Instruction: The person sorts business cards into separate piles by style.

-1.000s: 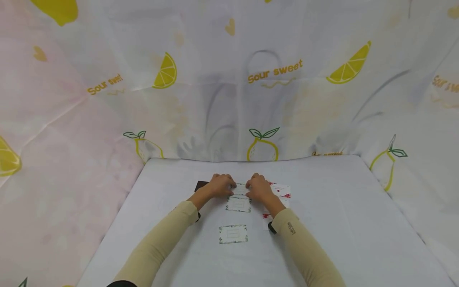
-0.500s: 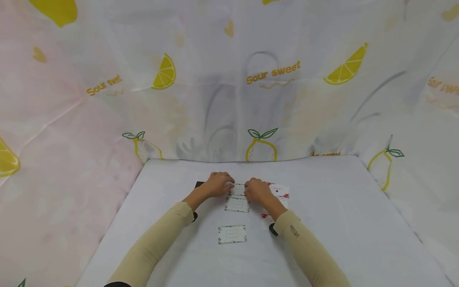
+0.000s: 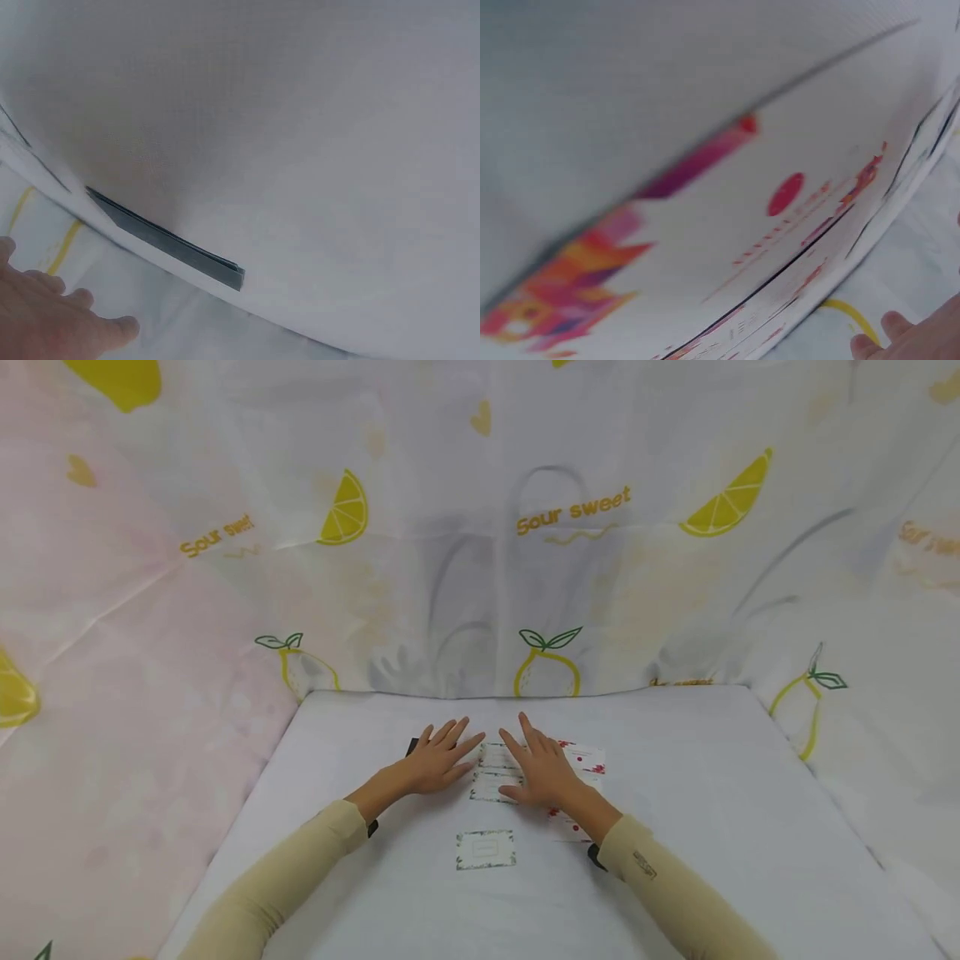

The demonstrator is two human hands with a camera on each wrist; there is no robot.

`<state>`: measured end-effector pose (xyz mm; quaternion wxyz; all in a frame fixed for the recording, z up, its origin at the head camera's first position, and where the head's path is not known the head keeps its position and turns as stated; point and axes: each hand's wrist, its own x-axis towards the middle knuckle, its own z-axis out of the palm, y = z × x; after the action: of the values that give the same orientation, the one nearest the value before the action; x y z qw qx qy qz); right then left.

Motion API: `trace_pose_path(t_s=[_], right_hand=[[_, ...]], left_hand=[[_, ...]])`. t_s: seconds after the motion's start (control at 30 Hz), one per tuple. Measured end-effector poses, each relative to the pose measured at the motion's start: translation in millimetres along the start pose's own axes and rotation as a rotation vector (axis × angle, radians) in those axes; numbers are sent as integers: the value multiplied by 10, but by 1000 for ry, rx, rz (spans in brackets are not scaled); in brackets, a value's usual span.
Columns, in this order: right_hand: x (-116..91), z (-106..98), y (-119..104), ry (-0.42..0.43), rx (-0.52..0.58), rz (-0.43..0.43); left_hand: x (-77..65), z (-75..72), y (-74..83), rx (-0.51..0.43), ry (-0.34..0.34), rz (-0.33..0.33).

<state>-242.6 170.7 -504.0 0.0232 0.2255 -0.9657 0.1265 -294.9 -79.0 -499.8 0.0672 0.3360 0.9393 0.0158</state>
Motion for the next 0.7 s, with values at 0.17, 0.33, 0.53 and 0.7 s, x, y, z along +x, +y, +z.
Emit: trace_pose_path(t_s=[0.17,0.33,0.53,0.7], right_hand=[[-131,-43,-43,-10,11,-13],[-228,-19,-67,-49,12,-25],[-333,-13,-84,-47,32,-26],[-394,19,-74,22,56,5]], left_hand=[[-130,21,-24,5,20,11],[-255,71,-7,63,-4,21],[-342,61,84,16,-34,54],[-364,74,120,10,49,136]])
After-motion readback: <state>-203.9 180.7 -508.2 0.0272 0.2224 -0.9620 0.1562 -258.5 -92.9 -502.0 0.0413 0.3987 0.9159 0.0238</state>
